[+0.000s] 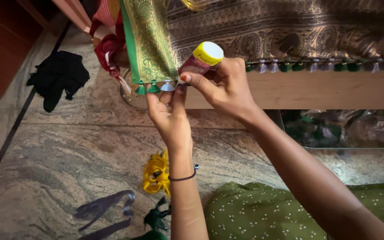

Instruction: The recorder is applying liquid adhesive from a small bottle to the decorative trim of a green and gold saree.

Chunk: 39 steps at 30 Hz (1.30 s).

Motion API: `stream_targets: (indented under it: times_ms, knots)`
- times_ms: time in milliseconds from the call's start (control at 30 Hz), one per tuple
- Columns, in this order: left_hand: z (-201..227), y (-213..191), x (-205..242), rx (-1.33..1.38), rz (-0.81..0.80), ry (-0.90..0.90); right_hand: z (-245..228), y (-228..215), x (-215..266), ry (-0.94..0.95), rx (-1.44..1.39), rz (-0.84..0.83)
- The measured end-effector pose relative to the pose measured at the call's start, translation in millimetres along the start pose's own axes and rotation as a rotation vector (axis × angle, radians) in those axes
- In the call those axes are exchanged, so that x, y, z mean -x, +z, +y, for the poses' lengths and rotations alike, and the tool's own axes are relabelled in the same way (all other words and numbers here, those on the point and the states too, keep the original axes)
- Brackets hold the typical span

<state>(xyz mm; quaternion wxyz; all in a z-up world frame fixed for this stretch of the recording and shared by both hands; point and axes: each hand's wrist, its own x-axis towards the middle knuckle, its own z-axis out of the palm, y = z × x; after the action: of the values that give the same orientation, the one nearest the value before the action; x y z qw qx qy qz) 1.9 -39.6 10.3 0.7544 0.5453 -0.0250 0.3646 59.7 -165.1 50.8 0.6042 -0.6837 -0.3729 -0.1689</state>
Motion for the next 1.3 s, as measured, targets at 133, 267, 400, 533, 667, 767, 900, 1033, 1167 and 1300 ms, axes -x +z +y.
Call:
stream_targets:
  times_ms: [133, 267, 400, 533, 667, 767, 900, 1033, 1167, 1300]
  knots:
    - [-8.7, -0.6, 1.0, -0.033, 0.009, 0.035, 3.7, 1.2, 2.2, -0.144, -0.065, 0.006]
    - [-19.8, -5.3, 0.5, -0.014, 0.036, 0.008, 0.9, -4.9, 5.1, -0.029, -0.078, 0.041]
    - [-39.7, -4.2, 1.2, 0.364, 0.001, -0.086, 0.2, -14.4, 10.5, 0.127, -0.244, 0.091]
    - [-36.3, 13.9, 0.9, 0.391, 0.035, -0.142, 4.1, -19.1, 8.5, 0.146, -0.225, 0.098]
    - [-25.3, 17.0, 1.4, 0.266, 0.057, -0.117, 4.5, -19.0, 8.3, 0.126, -0.266, 0.069]
    - [-15.0, 19.0, 3.3, 0.21, 0.059, -0.138, 1.6, -18.1, 7.8, 0.167, -0.204, 0.063]
    - [-11.9, 19.7, 7.8, 0.138, 0.063, -0.117, -1.4, -16.8, 8.8, 0.098, -0.107, 0.064]
    - [-12.4, 21.6, 8.2, 0.142, 0.071, -0.101, -6.7, -17.7, 7.7, 0.134, -0.085, 0.06]
    - [-9.0, 26.4, 9.1, 0.097, 0.056, -0.048, -4.3, -22.7, 11.4, 0.149, -0.19, 0.072]
    - [-18.4, 31.8, 11.0, 0.294, 0.014, -0.107, -1.7, -32.8, 12.9, 0.174, -0.305, 0.13]
